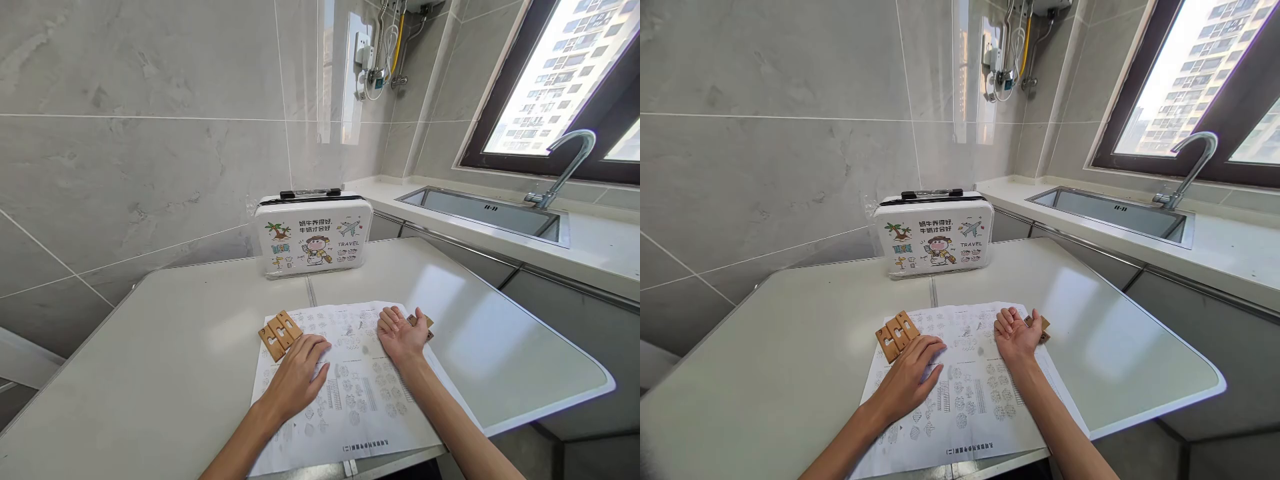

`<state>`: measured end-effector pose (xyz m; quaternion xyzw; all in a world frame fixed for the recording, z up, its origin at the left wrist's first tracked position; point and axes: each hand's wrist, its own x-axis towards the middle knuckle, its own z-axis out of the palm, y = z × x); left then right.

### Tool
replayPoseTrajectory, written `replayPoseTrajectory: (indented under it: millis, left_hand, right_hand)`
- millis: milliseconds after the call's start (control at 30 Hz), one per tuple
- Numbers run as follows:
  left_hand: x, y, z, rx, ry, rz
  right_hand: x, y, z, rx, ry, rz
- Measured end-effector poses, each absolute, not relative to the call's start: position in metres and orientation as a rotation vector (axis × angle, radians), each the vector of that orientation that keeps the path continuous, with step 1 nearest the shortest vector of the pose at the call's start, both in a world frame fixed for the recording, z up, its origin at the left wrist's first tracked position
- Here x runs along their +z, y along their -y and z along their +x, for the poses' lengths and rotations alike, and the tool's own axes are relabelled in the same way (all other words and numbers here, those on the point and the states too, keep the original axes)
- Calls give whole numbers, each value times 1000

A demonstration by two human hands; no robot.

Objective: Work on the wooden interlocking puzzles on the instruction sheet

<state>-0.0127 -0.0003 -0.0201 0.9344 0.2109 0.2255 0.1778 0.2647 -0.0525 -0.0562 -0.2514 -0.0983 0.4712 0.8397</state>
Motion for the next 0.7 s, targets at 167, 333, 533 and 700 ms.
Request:
replayPoseTrajectory:
  millis: [167,333,533,700]
  left_hand:
    - [-20,1,-13,623,-616,2644]
    - [-18,1,-13,647,-608,2643]
    - [-18,1,-13,628,-612,2637]
    - [-16,2,-13,593,-617,2643]
  right_hand:
    - [-58,51,266,991,201,-548]
    - [-56,51,263,989,235,-581]
    - [-43,49,251,975,493,-780]
    - [-37,49,229,939,860,-1062]
